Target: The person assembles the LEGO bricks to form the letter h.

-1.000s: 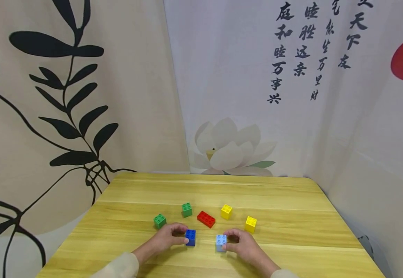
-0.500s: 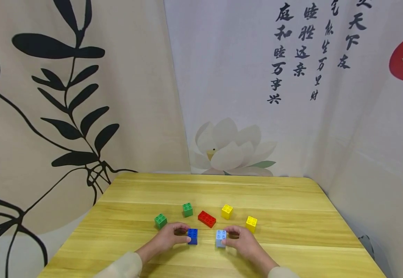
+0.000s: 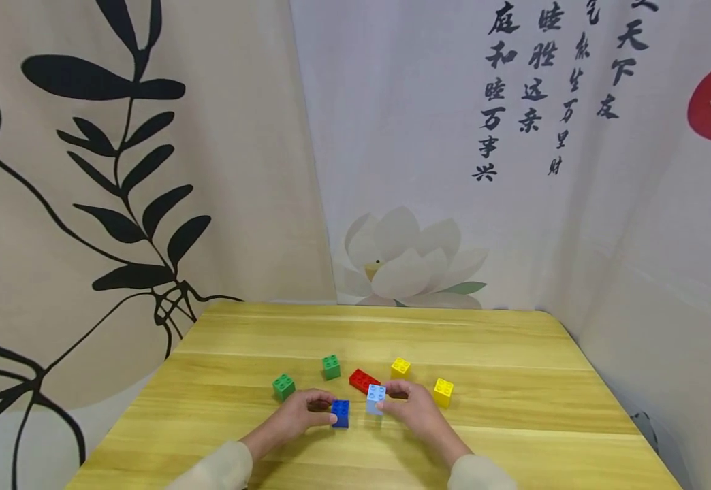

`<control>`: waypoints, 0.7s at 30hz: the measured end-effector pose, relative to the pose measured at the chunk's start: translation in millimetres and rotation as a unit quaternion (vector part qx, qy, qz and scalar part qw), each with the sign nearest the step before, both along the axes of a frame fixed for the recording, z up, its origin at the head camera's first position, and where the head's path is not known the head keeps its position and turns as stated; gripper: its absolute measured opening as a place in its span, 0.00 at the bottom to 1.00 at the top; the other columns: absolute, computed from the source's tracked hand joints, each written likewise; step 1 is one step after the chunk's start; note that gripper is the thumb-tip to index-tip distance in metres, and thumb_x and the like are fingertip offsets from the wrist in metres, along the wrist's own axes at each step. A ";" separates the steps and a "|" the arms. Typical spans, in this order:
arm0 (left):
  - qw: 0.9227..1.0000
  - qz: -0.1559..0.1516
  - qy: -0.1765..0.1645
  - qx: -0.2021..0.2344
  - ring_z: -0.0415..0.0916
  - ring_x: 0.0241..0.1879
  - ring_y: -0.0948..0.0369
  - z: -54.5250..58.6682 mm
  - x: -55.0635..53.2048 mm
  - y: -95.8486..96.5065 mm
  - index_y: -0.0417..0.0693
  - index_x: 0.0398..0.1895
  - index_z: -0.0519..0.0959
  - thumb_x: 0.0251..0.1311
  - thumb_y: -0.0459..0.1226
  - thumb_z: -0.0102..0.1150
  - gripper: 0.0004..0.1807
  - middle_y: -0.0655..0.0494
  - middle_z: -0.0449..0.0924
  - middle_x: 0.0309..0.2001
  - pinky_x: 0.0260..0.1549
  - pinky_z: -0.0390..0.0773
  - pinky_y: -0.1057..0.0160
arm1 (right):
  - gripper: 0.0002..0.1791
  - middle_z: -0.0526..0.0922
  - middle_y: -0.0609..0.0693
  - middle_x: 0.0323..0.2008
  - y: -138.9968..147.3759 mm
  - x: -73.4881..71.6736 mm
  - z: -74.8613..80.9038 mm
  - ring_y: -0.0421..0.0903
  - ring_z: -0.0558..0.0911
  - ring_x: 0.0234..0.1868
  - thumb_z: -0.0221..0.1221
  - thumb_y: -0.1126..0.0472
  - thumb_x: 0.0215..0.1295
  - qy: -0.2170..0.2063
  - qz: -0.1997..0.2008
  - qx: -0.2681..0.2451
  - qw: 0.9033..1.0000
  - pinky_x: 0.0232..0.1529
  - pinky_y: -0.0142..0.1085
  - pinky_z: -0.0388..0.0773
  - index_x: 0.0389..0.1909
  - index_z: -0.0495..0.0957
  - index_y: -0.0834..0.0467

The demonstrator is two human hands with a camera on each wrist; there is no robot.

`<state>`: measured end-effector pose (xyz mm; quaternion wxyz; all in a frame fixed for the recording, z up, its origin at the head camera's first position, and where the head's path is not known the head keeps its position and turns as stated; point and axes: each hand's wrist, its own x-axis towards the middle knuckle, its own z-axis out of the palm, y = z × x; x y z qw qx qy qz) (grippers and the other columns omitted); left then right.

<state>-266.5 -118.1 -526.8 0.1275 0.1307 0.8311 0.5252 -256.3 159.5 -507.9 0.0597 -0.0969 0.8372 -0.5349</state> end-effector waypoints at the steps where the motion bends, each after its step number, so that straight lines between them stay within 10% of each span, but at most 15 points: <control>1: 1.000 0.000 -0.001 0.000 0.76 0.51 0.54 0.4 0.0 -0.2 0.51 0.50 0.83 0.57 0.41 0.72 0.17 0.56 0.81 0.49 0.53 0.76 0.48 | 0.26 0.83 0.50 0.48 -2.6 -0.9 1.0 0.50 0.79 0.50 0.69 0.49 0.60 0.002 -0.001 -0.003 1.000 0.49 0.45 0.78 0.54 0.79 0.61; 21: 1.000 -0.010 0.011 0.002 0.77 0.50 0.54 -0.7 -1.1 -0.7 0.49 0.51 0.83 0.58 0.40 0.71 0.18 0.57 0.82 0.49 0.54 0.75 0.47 | 0.20 0.84 0.51 0.44 -36.7 -9.3 2.9 0.51 0.80 0.48 0.70 0.56 0.61 0.023 0.016 -0.052 0.998 0.46 0.42 0.80 0.50 0.81 0.63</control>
